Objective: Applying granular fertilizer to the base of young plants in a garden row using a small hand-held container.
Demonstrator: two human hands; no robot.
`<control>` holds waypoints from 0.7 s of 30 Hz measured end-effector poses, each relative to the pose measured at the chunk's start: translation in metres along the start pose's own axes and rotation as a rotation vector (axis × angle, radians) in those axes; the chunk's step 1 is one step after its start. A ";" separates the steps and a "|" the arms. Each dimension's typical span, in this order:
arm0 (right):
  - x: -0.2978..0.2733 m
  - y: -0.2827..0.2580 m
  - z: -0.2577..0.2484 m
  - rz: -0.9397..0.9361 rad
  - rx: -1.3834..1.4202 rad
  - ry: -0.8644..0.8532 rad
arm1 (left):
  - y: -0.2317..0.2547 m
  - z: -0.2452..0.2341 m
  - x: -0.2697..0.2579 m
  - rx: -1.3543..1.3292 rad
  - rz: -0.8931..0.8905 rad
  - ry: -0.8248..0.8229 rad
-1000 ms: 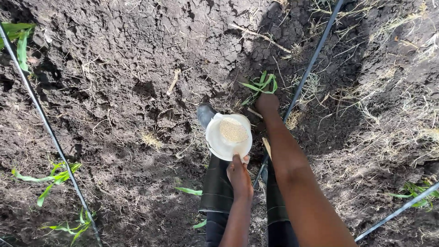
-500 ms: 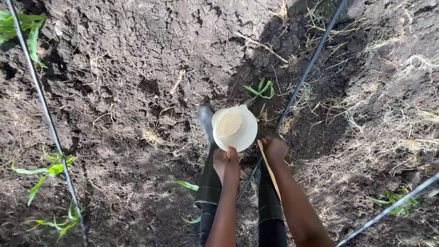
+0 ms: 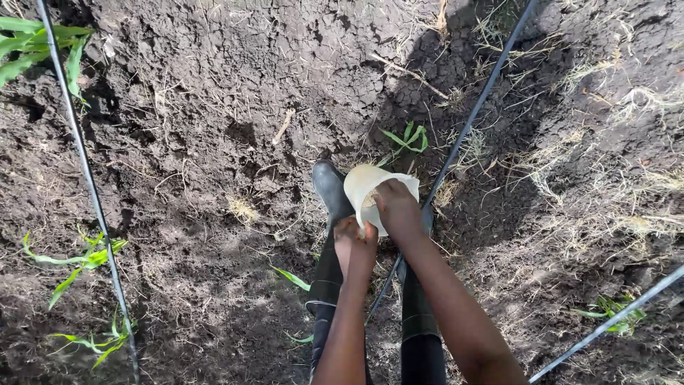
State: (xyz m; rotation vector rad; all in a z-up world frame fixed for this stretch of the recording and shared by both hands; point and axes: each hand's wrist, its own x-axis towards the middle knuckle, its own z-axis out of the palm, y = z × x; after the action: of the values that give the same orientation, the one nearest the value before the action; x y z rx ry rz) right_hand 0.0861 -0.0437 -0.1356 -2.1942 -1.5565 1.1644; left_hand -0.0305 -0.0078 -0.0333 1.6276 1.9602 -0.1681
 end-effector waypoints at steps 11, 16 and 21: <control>-0.017 0.040 0.063 0.333 0.285 -0.112 | -0.025 0.028 -0.028 -0.222 0.010 -0.107; -0.021 0.007 -0.017 0.389 0.636 -0.037 | -0.041 0.041 -0.032 -0.179 -0.001 -0.067; -0.035 0.010 -0.061 0.456 1.026 0.068 | -0.023 0.011 -0.018 -0.132 -0.087 -0.105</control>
State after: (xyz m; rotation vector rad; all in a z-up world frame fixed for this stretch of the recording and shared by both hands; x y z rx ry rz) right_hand 0.1313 -0.0624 -0.0840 -1.8000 -0.2308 1.5040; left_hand -0.0464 -0.0339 -0.0398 1.4228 1.9215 -0.1518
